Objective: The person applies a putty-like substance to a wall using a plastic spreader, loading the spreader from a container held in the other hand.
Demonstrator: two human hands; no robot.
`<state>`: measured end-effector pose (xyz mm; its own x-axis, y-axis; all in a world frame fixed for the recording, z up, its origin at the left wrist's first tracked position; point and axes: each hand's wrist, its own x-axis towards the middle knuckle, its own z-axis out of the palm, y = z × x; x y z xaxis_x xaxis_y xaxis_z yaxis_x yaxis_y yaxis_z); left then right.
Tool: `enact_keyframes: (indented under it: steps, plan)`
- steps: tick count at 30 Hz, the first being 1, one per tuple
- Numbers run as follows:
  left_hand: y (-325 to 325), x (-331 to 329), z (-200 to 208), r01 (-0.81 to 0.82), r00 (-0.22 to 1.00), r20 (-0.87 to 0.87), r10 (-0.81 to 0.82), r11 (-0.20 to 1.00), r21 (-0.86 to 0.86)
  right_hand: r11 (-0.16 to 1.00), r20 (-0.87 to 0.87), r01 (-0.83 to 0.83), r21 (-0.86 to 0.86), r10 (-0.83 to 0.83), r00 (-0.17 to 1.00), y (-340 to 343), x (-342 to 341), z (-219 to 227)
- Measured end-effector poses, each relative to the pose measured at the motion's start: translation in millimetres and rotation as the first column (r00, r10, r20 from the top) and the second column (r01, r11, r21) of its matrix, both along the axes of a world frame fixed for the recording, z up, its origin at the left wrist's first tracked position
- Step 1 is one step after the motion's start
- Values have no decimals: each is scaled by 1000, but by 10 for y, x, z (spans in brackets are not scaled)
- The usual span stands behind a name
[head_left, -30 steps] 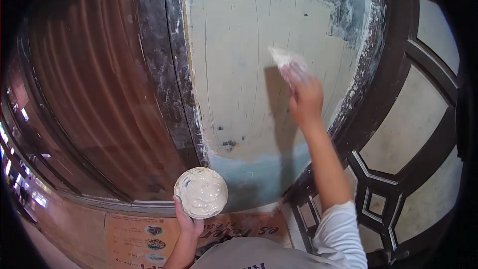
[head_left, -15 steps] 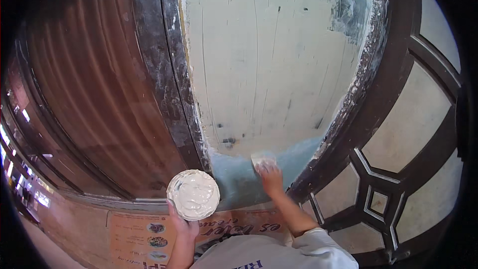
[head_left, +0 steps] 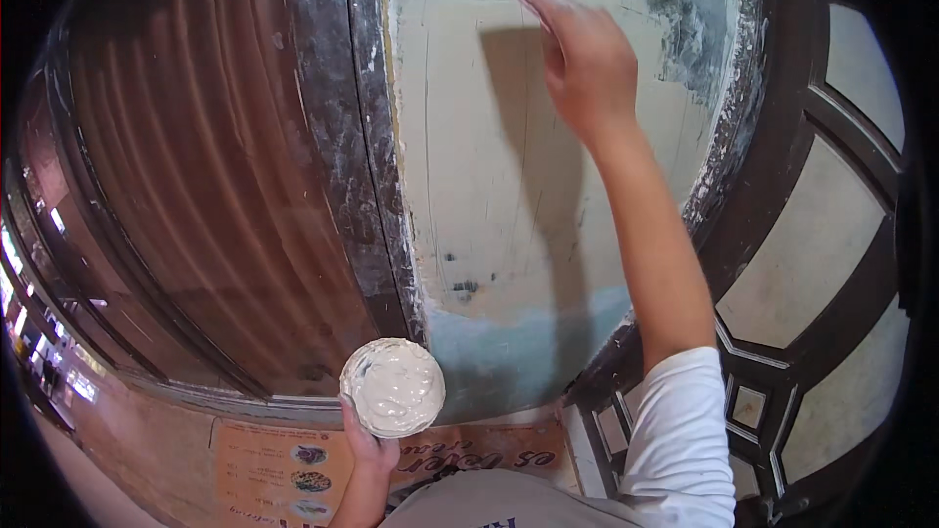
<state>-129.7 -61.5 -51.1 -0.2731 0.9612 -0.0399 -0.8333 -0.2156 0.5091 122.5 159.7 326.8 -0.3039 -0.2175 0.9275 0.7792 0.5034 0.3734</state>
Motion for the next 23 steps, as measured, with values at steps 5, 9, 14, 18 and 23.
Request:
enact_keyframes:
  steps: [5,9,14,18,23]
  plan:
    - [-9,-55,64,-8,999,-47,11,999,50,973,71,225,-55,-221,973,207,-522,519]
    - [-81,-186,-31,-55,998,16,54,997,47,975,46,55,-213,-46,998,135,-843,-774]
    - [-105,-317,-120,-50,998,-28,50,999,-13,685,318,249,-685,-27,948,-438,-537,-3729]
    - [-113,-444,-129,-55,998,-25,54,998,-14,429,301,224,-875,118,946,-680,-398,-4025]
    - [-84,-479,-151,-45,995,-87,46,999,18,791,266,13,-612,190,945,-316,-324,-2341]
